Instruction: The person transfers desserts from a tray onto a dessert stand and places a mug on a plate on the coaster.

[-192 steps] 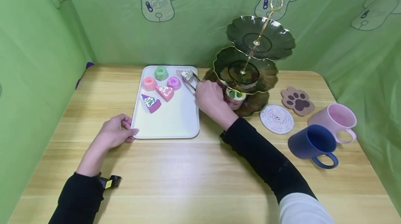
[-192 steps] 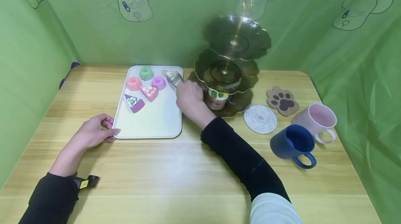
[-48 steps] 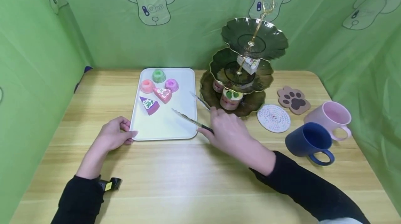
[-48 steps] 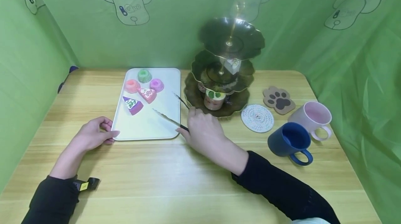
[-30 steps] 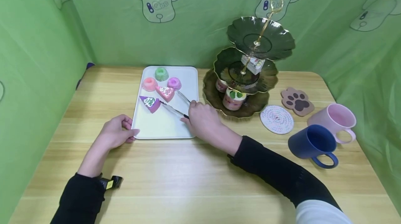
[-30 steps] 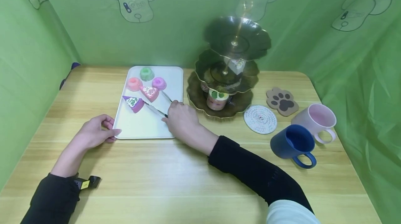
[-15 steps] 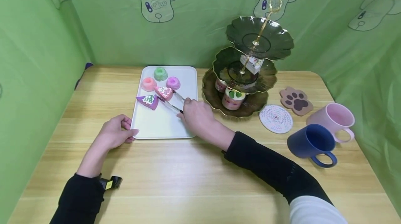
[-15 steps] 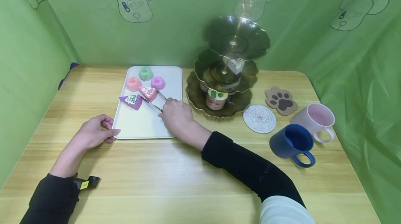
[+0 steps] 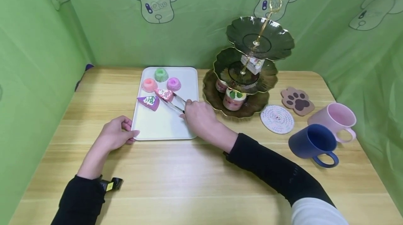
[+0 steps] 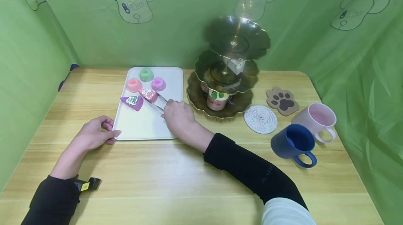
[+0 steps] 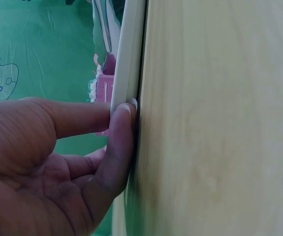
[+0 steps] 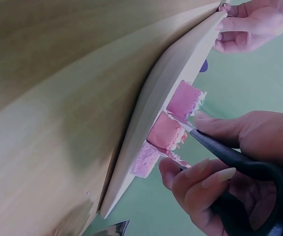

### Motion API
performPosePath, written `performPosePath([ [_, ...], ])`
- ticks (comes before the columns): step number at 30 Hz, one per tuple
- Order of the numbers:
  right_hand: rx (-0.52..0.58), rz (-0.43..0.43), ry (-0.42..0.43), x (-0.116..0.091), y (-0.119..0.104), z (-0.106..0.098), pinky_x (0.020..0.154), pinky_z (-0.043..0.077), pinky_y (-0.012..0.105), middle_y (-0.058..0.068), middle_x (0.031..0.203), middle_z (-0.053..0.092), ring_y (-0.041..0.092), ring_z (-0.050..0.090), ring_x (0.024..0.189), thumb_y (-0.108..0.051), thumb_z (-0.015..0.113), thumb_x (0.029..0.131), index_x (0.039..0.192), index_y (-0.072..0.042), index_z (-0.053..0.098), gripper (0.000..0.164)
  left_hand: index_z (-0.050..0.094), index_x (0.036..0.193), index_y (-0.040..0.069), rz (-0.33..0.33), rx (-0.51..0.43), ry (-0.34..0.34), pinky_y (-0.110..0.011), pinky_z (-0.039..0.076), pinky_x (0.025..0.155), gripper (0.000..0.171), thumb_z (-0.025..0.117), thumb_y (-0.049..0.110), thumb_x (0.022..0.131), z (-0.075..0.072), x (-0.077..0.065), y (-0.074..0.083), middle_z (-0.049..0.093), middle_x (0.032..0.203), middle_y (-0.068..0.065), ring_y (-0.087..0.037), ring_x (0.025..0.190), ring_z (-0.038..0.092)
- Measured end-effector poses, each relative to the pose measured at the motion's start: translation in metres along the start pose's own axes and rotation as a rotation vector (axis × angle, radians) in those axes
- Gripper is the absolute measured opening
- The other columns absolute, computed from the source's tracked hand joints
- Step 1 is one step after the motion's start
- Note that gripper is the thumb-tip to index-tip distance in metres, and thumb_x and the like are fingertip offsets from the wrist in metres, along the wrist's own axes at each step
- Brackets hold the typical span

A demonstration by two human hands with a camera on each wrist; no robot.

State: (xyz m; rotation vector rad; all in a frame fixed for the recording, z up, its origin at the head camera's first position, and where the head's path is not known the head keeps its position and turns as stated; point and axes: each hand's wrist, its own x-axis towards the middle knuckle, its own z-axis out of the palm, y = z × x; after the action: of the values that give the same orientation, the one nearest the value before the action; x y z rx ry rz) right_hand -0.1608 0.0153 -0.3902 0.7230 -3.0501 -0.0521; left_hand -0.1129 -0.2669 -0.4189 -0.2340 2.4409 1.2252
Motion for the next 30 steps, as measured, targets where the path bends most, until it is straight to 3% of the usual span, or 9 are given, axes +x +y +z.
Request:
performPosePath([
  [7,0.031,0.022,0.002,-0.023,0.009,-0.019,0.053,0.061,0.043,0.012,0.086,0.069,0.033,0.071,0.073,-0.051,0.065,0.103,0.116,-0.002,0.067,0.051,0.05,0.126,-0.012,-0.007,-0.001,-0.002,-0.029,0.067,0.068,0.037,0.072,0.004,0.1,0.001,0.0,0.002,0.056,0.104,-0.019,-0.015,0.074,0.071],
  [16,0.095,-0.05,0.203,-0.071,0.037,-0.058,0.053,0.061,0.048,0.016,0.094,0.074,0.036,0.072,0.073,-0.043,0.071,0.103,0.133,0.005,0.065,0.057,0.05,0.126,-0.012,-0.02,0.009,-0.003,-0.03,0.067,0.068,0.038,0.072,0.004,0.1,0.0,-0.002,0.003,0.056,0.104,-0.019,-0.016,0.074,0.072],
  [24,0.125,-0.015,0.27,-0.108,0.07,-0.095,0.043,0.055,0.044,0.018,0.093,0.074,0.032,0.068,0.063,-0.038,0.07,0.104,0.137,0.008,0.064,0.057,0.05,0.125,-0.013,-0.011,0.014,-0.005,-0.029,0.067,0.069,0.036,0.071,0.003,0.1,0.002,-0.002,0.002,0.057,0.103,-0.019,-0.017,0.075,0.072],
  [30,0.058,0.021,0.317,-0.117,0.097,-0.107,0.037,0.046,0.042,0.018,0.078,0.067,0.031,0.061,0.055,-0.036,0.07,0.104,0.131,0.012,0.063,0.056,0.05,0.126,-0.014,-0.006,0.024,-0.004,-0.03,0.067,0.068,0.038,0.071,0.004,0.1,0.001,-0.001,0.003,0.057,0.104,-0.019,-0.016,0.074,0.072],
])
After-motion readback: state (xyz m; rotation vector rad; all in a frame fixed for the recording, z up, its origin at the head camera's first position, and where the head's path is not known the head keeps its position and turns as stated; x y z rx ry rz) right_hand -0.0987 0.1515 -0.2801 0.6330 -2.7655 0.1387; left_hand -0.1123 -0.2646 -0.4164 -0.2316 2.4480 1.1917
